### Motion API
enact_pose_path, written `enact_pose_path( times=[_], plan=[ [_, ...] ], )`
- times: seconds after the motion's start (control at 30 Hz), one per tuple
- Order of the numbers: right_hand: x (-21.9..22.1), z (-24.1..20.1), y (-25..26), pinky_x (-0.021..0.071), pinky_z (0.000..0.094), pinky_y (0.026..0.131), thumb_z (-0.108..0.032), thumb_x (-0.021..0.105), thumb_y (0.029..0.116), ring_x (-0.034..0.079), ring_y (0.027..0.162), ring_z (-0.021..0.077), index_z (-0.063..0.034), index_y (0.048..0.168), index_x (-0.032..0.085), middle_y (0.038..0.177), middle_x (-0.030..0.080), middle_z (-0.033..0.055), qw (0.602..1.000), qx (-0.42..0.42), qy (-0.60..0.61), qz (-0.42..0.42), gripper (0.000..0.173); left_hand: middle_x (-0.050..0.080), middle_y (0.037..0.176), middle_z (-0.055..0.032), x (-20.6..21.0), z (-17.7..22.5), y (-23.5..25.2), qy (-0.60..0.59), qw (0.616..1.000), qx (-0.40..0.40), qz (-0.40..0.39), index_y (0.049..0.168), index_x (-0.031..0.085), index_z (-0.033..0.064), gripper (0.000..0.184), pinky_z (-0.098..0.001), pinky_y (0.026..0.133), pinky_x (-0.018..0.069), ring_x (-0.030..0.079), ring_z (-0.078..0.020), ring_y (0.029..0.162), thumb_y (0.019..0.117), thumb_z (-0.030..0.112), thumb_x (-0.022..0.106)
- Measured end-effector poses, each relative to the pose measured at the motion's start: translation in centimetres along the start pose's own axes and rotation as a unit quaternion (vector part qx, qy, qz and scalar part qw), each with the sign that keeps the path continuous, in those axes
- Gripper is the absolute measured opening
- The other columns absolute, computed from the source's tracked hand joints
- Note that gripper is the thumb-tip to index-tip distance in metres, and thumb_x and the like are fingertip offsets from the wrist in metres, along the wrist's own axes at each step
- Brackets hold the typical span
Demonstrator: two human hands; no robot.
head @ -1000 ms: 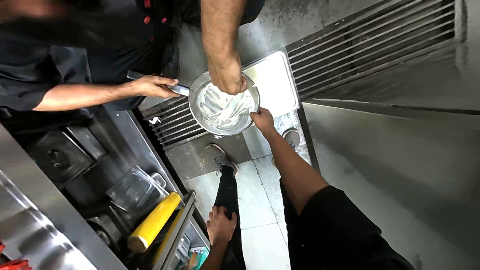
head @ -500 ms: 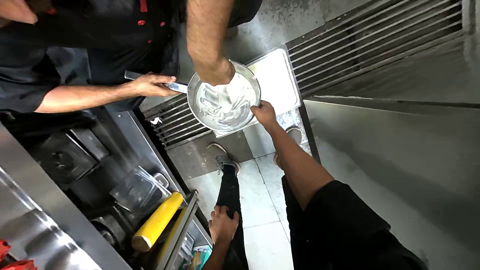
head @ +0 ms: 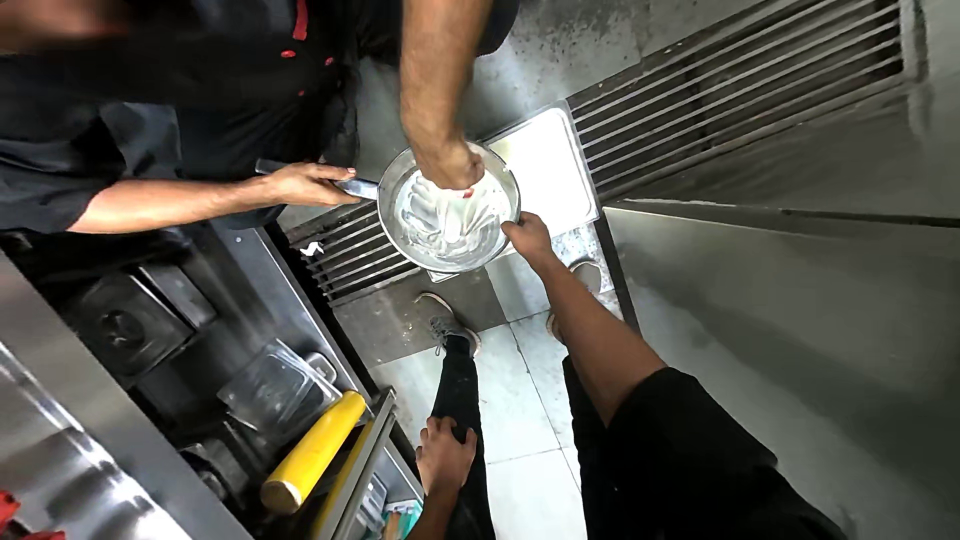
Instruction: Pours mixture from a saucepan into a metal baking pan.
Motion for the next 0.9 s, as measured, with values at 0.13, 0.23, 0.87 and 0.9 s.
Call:
enact_pose_path(
  times=[0.13, 0.23, 0.87, 0.9],
  plan=[
    [-0.3, 0.9, -0.2, 0.0482, 0.0557, 0.083, -0.021, 0.064, 0.0970, 0.064, 0.095, 0.0316, -0.0008, 0.103, 0.071, 0.099, 0.068, 0.0186, 1.000, 0.018, -0.011, -0.005, 0.022, 0.053, 0.151, -0.0058, 0.0, 0.0, -0.1, -0.002, 1.000, 0.000, 0.000, 0.132, 0.068, 0.0226, 0.053, -0.0493, 0.105, 0.0491, 0.052, -0.0274, 0.137, 0.0941, 0.059, 0.060],
    [0.2, 1.7, -0.7, 0.0487, 0.0552, 0.085, -0.019, 0.065, 0.0970, 0.064, 0.096, 0.0320, 0.0008, 0.106, 0.070, 0.101, 0.069, 0.0193, 1.000, 0.011, 0.001, 0.002, 0.023, 0.053, 0.151, -0.0054, -0.1, 0.0, 0.0, -0.004, 1.000, -0.001, -0.001, 0.132, 0.068, 0.0233, 0.053, -0.0503, 0.105, 0.0496, 0.052, -0.0276, 0.138, 0.0936, 0.059, 0.059],
    [-1.0, 1.1, -1.0, 0.0505, 0.0500, 0.083, -0.016, 0.066, 0.0964, 0.065, 0.089, 0.0260, 0.0005, 0.106, 0.071, 0.095, 0.070, 0.0165, 0.999, -0.032, 0.018, 0.027, 0.019, 0.052, 0.152, -0.0059, -0.2, 0.4, -0.3, -0.017, 1.000, 0.007, -0.003, 0.132, 0.067, 0.0220, 0.055, -0.0504, 0.107, 0.0472, 0.050, -0.0283, 0.140, 0.0940, 0.060, 0.058],
    [-0.9, 1.0, -1.0, 0.0503, 0.0493, 0.083, -0.015, 0.066, 0.0968, 0.065, 0.089, 0.0255, 0.0010, 0.106, 0.071, 0.095, 0.069, 0.0166, 0.999, -0.033, 0.019, 0.026, 0.019, 0.052, 0.152, -0.0059, -0.3, 0.4, -0.3, -0.022, 1.000, 0.009, -0.002, 0.132, 0.067, 0.0220, 0.055, -0.0509, 0.106, 0.0473, 0.050, -0.0283, 0.139, 0.0937, 0.060, 0.059]
  ],
)
Point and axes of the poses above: each hand's wrist, its own y-axis towards the middle knuckle, its own x-axis out of the palm, z = x × y, the point moved 7 cm from there along y, towards the middle knuckle
